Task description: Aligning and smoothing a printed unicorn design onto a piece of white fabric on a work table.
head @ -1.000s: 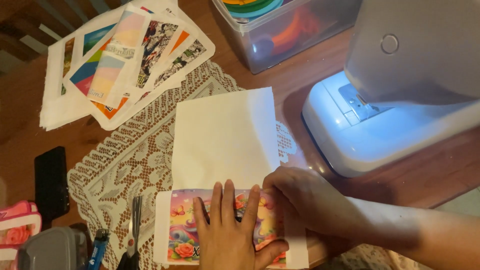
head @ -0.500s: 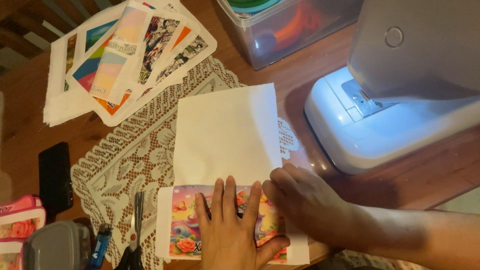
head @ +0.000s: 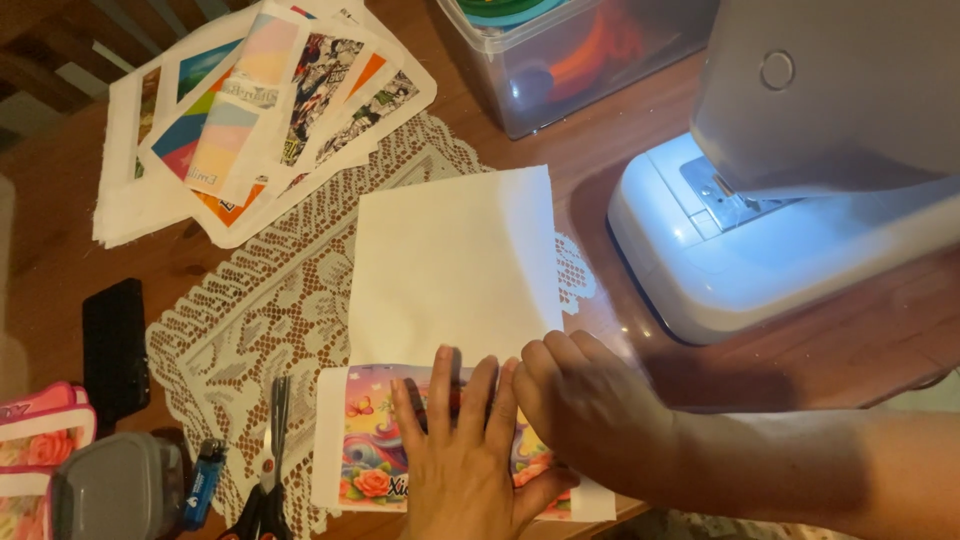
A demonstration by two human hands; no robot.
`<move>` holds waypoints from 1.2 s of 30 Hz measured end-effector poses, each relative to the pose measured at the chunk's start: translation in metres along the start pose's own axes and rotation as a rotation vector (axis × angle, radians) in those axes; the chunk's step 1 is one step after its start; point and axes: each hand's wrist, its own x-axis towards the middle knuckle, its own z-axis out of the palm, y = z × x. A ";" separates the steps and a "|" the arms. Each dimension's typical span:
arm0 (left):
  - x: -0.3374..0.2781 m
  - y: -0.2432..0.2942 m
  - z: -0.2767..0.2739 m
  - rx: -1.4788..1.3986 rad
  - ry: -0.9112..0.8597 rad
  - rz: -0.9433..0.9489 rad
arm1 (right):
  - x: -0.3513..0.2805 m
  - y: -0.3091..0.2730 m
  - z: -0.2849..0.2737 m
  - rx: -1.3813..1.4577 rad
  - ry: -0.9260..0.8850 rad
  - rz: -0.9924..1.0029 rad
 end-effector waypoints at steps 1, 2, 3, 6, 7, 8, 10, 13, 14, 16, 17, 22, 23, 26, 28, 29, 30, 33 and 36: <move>0.000 0.000 0.000 -0.024 -0.008 -0.006 | 0.000 -0.001 0.001 -0.018 0.000 0.014; 0.000 0.000 0.000 -0.023 -0.007 -0.007 | -0.001 -0.001 0.000 -0.018 0.001 0.013; 0.000 0.000 -0.001 -0.029 -0.014 0.006 | -0.002 -0.002 0.000 -0.025 -0.048 0.010; -0.002 0.000 0.000 -0.028 -0.017 0.025 | -0.002 -0.004 -0.001 -0.020 -0.138 -0.006; -0.002 0.001 0.001 -0.023 -0.016 0.031 | -0.002 -0.004 -0.002 -0.006 -0.182 -0.016; -0.002 0.001 0.000 -0.024 -0.016 0.030 | -0.001 -0.005 -0.001 -0.006 -0.183 -0.017; -0.002 0.000 -0.003 -0.043 -0.040 0.044 | 0.000 -0.006 0.001 -0.012 -0.205 -0.030; 0.001 0.001 -0.005 0.007 -0.044 0.033 | 0.002 -0.004 -0.001 -0.056 -0.093 0.054; 0.001 -0.001 -0.005 0.006 -0.043 0.032 | 0.001 -0.001 0.002 -0.057 -0.094 0.053; 0.001 -0.003 -0.006 0.013 -0.066 0.044 | -0.002 0.005 0.008 -0.066 -0.017 0.073; 0.001 -0.003 -0.005 0.012 -0.066 0.038 | -0.005 0.009 0.010 -0.065 -0.019 0.068; -0.002 -0.005 -0.002 0.027 -0.085 0.053 | -0.009 0.019 0.008 0.205 -0.014 0.093; -0.002 -0.005 -0.002 0.028 -0.085 0.050 | -0.009 0.019 0.008 0.206 -0.014 0.090; -0.001 -0.005 -0.002 0.029 -0.107 0.053 | -0.009 0.020 0.007 0.250 0.013 0.098; 0.000 -0.005 -0.003 -0.013 -0.087 0.048 | -0.009 0.021 0.006 0.265 -0.002 0.099; 0.000 -0.005 -0.003 -0.013 -0.087 0.049 | -0.009 0.021 0.005 0.264 -0.002 0.099; 0.001 -0.005 -0.004 -0.021 -0.076 0.048 | -0.009 0.021 0.004 0.245 -0.005 0.082; 0.001 -0.005 -0.004 -0.018 -0.079 0.048 | -0.009 0.019 0.006 0.164 -0.042 0.035; 0.001 -0.004 -0.005 -0.016 -0.096 0.042 | -0.010 0.013 0.012 0.087 -0.075 0.027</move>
